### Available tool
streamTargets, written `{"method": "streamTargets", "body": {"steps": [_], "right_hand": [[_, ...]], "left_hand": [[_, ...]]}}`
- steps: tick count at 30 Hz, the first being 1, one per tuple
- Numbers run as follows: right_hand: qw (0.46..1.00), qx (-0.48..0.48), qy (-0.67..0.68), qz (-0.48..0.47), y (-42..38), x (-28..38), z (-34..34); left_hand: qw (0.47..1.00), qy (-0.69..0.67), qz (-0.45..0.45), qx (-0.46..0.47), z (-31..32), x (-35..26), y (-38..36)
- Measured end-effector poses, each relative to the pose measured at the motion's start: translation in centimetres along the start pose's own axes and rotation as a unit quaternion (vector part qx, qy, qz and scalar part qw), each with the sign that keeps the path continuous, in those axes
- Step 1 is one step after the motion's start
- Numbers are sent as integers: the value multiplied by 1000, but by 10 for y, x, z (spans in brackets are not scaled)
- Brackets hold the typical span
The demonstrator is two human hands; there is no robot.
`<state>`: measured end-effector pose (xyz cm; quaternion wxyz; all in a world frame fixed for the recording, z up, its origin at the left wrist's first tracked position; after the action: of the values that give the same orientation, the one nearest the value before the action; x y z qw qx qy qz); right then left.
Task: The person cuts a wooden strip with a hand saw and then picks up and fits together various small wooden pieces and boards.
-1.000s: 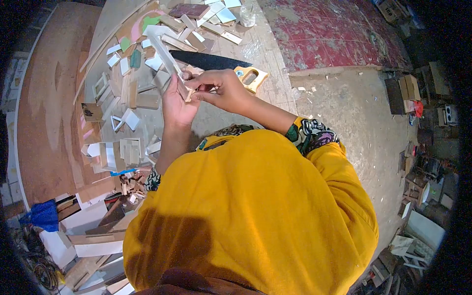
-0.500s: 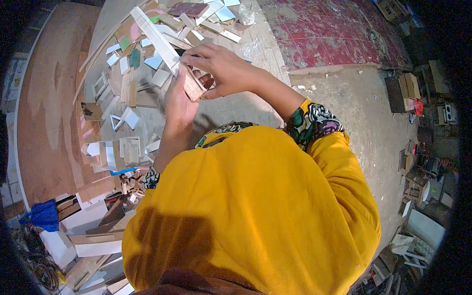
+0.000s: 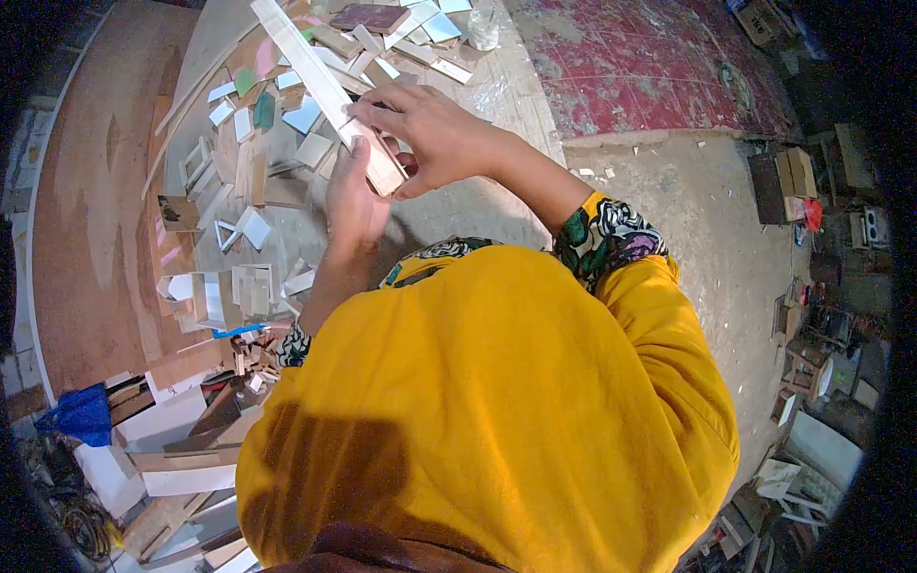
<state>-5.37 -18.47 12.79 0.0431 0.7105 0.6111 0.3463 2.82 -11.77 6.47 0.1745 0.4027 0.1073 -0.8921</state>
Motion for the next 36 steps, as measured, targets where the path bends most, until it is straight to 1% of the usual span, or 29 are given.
{"method": "streamTargets", "body": {"steps": [1,5,7,10,14,17,22,26,28,29,31,32,34,35,36], "right_hand": [[1000,11,-15,9,0,-1,2],[999,25,-36,16,3,5,-2],[998,-14,-61,-9,4,9,-6],[999,-12,-52,-6,4,8,-4],[999,-15,-46,-5,3,8,-4],[999,2,-39,-3,3,5,-2],[999,6,-40,-8,4,6,-1],[1000,-1,-9,11,1,4,2],[995,7,95,43,-4,-3,6],[995,8,96,42,-7,-4,7],[988,2,147,35,-10,-5,9],[989,2,147,35,-11,-5,10],[981,-28,188,46,-12,-5,9],[981,-28,188,47,-12,-5,10],[981,-46,181,55,-13,-5,11]], "left_hand": [[999,39,3,-11,1,-2,-1],[999,38,16,-26,-1,-1,0],[999,26,18,-7,5,-5,-1],[999,25,20,-33,-1,-2,0],[999,23,14,-27,1,-2,-1],[1000,0,-4,-20,-3,3,1],[998,15,-5,-54,2,1,0],[999,30,-12,-20,-3,-1,4],[992,-111,-46,44,0,-1,7],[992,-111,-45,44,-2,-4,10],[981,-169,-96,3,-6,-4,13],[981,-169,-96,3,-4,-6,13],[978,-174,-115,-18,-4,-5,12],[978,-174,-116,-17,-5,-4,12],[973,-198,-121,2,-3,-2,13]]}}
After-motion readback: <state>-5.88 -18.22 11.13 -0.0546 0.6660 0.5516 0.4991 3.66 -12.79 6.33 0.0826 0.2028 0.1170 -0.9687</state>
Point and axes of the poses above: each hand's wrist, its own y-axis towards the middle knuckle, its own z-axis out of the palm, x = y × z, the point moved 6 cm from there along y, towards the middle knuckle, and after that the axes turned 4 degrees about z, right-handed, at the moved point
